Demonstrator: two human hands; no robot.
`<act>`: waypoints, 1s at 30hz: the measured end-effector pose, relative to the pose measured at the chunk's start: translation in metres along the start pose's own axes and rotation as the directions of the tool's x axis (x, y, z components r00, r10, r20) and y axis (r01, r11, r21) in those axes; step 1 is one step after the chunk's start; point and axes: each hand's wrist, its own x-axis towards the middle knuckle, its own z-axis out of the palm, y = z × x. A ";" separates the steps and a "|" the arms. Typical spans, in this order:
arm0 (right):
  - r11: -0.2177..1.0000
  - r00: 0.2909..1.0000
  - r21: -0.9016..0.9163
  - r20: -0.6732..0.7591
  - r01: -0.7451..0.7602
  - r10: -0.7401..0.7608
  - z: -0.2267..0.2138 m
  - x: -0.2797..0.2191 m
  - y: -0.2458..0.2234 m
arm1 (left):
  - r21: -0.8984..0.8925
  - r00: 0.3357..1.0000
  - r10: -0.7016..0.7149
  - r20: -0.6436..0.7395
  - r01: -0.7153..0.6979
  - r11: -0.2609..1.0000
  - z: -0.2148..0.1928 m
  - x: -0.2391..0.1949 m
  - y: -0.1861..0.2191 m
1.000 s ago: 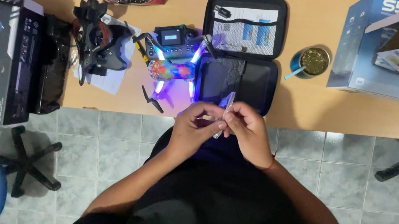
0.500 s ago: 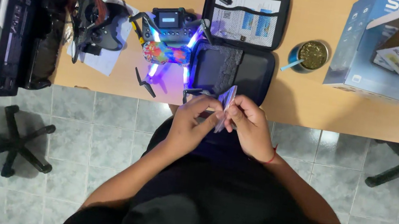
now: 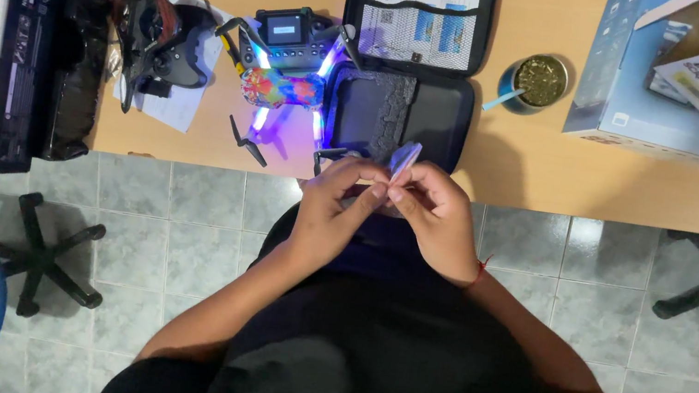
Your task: Unboxing and testing a small drone and its remote controller on a desk
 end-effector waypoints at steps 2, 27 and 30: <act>0.999 0.999 -0.041 -0.028 0.021 -0.022 -0.003 -0.001 0.002 | 0.154 0.995 0.097 0.010 -0.098 0.983 -0.002 0.000 0.005; 0.997 0.998 0.031 -0.008 -0.067 0.067 0.001 -0.004 0.020 | 0.428 0.988 0.155 0.026 -0.151 0.891 -0.003 0.001 0.002; 0.999 0.997 0.021 -0.060 -0.048 0.049 0.004 -0.007 0.027 | 0.123 0.991 -0.133 0.018 0.130 0.984 -0.002 0.001 -0.013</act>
